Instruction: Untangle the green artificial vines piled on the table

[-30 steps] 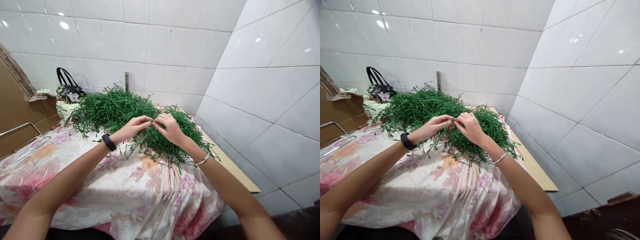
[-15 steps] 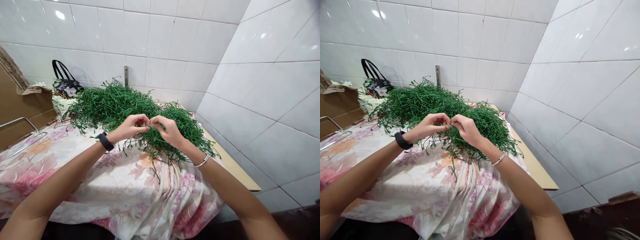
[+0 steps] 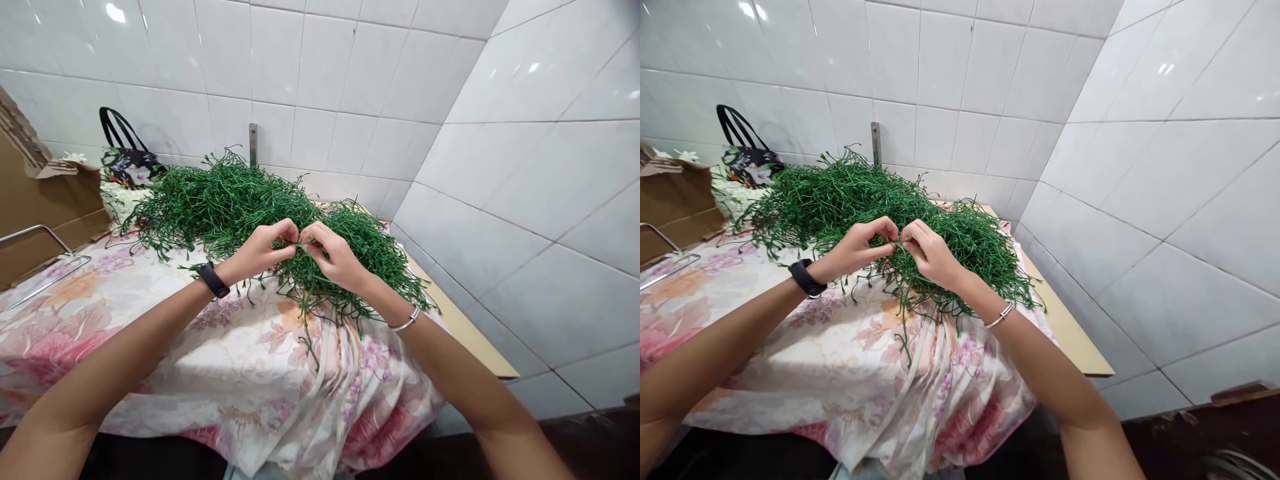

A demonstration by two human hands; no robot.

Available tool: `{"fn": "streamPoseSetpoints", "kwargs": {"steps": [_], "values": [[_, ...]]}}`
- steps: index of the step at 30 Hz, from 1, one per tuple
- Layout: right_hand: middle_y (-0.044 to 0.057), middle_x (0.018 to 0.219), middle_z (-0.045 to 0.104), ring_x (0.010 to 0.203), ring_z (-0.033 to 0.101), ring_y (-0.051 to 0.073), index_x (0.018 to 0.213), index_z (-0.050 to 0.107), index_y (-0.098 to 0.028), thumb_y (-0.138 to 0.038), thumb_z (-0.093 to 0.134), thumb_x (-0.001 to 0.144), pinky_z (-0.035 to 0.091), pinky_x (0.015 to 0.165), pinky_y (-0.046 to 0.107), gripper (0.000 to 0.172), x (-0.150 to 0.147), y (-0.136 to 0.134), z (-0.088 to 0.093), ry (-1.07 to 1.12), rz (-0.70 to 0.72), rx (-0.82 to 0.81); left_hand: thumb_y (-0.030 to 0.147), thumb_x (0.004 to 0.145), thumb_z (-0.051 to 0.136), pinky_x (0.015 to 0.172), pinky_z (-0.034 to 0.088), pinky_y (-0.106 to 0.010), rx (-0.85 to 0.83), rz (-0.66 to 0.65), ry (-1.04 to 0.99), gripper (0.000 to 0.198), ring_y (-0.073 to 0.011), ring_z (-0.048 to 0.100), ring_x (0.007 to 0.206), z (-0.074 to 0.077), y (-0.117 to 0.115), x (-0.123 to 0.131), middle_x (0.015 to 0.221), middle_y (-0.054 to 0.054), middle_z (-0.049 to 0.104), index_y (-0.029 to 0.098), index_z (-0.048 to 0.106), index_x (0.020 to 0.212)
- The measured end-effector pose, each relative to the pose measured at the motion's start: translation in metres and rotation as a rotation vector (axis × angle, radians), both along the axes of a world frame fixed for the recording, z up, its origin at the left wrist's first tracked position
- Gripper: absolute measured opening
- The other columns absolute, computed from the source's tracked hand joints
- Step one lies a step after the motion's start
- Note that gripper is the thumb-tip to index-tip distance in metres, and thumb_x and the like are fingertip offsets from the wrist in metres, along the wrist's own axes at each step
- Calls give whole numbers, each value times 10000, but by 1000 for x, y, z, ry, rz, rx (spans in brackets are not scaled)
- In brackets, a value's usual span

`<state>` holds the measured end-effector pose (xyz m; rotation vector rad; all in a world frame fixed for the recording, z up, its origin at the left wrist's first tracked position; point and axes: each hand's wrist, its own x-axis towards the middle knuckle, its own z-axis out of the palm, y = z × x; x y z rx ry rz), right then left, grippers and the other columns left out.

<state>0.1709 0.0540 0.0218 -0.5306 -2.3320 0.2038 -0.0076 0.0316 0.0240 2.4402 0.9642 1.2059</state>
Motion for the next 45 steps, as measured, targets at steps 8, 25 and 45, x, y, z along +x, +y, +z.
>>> {"fn": "streamPoseSetpoints", "kwargs": {"steps": [8,25,45], "values": [[16,785,484,731,445,108,786,481,-171,-387,552,765,374,648,226,228,5,4,-1,2,-99,10,222,837,438,747,414,-265,234,76,175,160,-141,544,819,-8,6,1,892,-55,619,162,562,919],[96,947,566,880,492,167,859,549,-122,-227,381,847,442,774,286,199,6,0,0,-290,-157,351,230,894,287,631,349,-269,626,311,608,277,-140,452,650,-13,2,5,713,-44,539,122,531,818],[-4,527,473,499,367,92,560,495,-163,-209,401,789,197,495,255,251,6,1,-3,-231,-585,492,188,788,398,513,211,-241,222,419,257,204,-91,318,508,-24,0,14,546,17,405,158,410,587]]}}
